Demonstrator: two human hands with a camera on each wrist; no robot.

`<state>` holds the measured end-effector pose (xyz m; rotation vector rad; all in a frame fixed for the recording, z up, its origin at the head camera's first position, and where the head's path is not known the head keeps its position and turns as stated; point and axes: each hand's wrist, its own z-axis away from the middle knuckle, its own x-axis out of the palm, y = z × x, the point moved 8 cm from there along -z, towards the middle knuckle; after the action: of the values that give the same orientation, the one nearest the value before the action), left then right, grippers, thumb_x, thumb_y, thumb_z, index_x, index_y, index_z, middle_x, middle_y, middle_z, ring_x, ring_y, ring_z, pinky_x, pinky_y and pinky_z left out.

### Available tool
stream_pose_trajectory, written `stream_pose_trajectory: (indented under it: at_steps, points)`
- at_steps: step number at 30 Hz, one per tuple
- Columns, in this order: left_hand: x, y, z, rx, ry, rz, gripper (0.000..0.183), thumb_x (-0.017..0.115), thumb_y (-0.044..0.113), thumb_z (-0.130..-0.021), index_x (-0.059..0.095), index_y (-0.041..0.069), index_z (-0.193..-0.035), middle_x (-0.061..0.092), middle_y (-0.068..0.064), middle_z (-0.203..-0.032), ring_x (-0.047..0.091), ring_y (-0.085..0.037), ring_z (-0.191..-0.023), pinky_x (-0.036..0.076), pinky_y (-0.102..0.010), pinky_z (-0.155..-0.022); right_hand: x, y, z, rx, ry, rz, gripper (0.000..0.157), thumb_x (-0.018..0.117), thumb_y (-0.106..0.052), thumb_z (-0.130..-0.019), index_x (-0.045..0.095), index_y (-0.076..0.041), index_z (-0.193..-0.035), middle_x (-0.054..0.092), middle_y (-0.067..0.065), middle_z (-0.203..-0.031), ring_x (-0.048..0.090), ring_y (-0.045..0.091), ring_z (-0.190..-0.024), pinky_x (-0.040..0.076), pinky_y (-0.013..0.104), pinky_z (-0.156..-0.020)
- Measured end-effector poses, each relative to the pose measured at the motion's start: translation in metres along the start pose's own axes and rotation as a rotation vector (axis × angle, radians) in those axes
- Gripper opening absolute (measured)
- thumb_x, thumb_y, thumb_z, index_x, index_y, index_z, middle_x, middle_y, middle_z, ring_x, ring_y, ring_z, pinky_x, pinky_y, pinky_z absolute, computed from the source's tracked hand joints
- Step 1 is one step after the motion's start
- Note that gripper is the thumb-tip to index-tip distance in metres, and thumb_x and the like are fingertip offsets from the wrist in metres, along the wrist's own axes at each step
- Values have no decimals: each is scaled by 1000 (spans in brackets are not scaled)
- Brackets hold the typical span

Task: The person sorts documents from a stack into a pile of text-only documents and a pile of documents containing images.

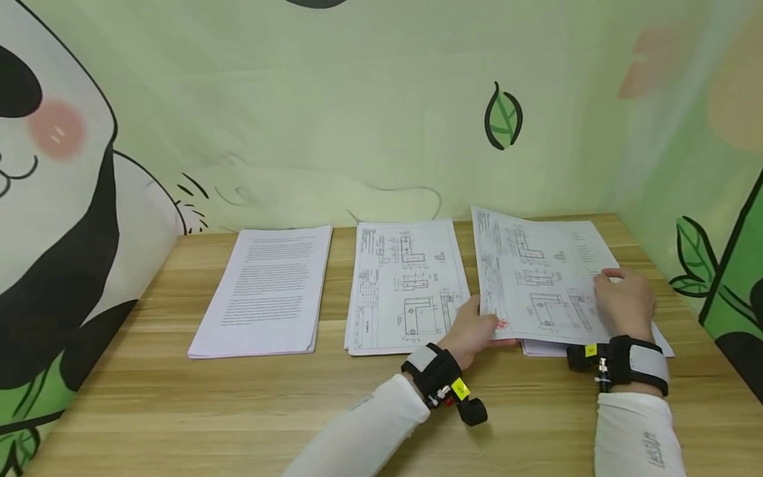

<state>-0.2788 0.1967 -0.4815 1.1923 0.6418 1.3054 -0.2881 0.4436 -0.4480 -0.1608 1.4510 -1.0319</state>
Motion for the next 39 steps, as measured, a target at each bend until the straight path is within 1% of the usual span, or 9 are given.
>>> stream_pose_trajectory:
  at_steps: [3, 7, 13, 18, 23, 28, 31, 36, 39]
  points:
    - [-9, 3, 2, 15, 33, -37, 36, 45, -7, -86, 53, 13, -114, 64, -4, -88, 64, -18, -75, 56, -39, -69, 7, -7, -1, -18, -47, -14, 67, 34, -45, -95, 31, 2, -143, 37, 35, -135, 41, 42, -107, 35, 39, -67]
    - [-25, 12, 6, 51, 40, -93, 40, 44, -2, -88, 50, 18, -122, 62, 1, -90, 62, -14, -77, 48, -28, -66, 14, -25, 0, -77, -105, -29, 78, 32, -57, -91, 16, -7, -149, 33, 38, -138, 40, 48, -114, 37, 56, -79]
    - [-61, 33, 20, 147, 37, -139, 42, 44, 7, -92, 45, 24, -131, 61, 5, -109, 59, -11, -93, 48, -34, -87, 19, -53, 10, -160, -206, -142, 91, 36, -65, -86, 0, -13, -150, 32, 37, -140, 43, 48, -115, 41, 54, -81]
    - [-93, 50, 30, 154, 17, -187, 48, 42, 12, -95, 35, 23, -141, 57, 4, -126, 58, -12, -103, 44, -41, -98, 31, -83, 24, -253, -290, -248, 86, 35, -65, -86, 3, -18, -151, 43, 20, -137, 47, 36, -117, 44, 46, -87]
    - [-119, 64, 37, 152, 11, -190, 52, 43, 15, -96, 28, 22, -145, 55, 1, -131, 59, -15, -105, 44, -42, -99, 54, -113, 40, -312, -424, -386, 76, 37, -60, -88, 13, -22, -150, 55, -4, -115, 62, 8, -92, 53, 24, -72]
    - [-138, 75, 45, 156, 18, -170, 53, 44, 14, -96, 27, 23, -145, 55, 1, -131, 60, -16, -106, 47, -42, -96, 74, -137, 61, -277, -601, -719, 67, 44, -50, -90, 20, -26, -149, 55, -4, -118, 62, 6, -93, 55, 21, -72]
    - [-145, 80, 50, 167, 1, -161, 51, 43, 13, -97, 29, 25, -144, 54, 3, -132, 59, -16, -108, 46, -42, -97, 78, -150, 73, -284, -653, -850, 59, 47, -39, -94, 25, -26, -147, 53, 1, -125, 63, 8, -98, 57, 24, -75]
    - [-158, 86, 53, 168, 12, -181, 45, 44, 16, -97, 33, 29, -139, 57, 1, -127, 59, -19, -106, 44, -40, -96, 84, -161, 84, -331, -623, -772, 56, 44, -12, -98, 22, -24, -148, 45, 9, -138, 62, 9, -105, 56, 24, -78]
    - [-171, 89, 52, 144, 55, -214, 44, 47, 23, -96, 35, 29, -138, 60, -4, -120, 60, -19, -100, 46, -35, -88, 92, -163, 86, -335, -597, -688, 57, 42, -10, -98, 20, -26, -148, 40, 11, -144, 59, 9, -108, 54, 23, -80]
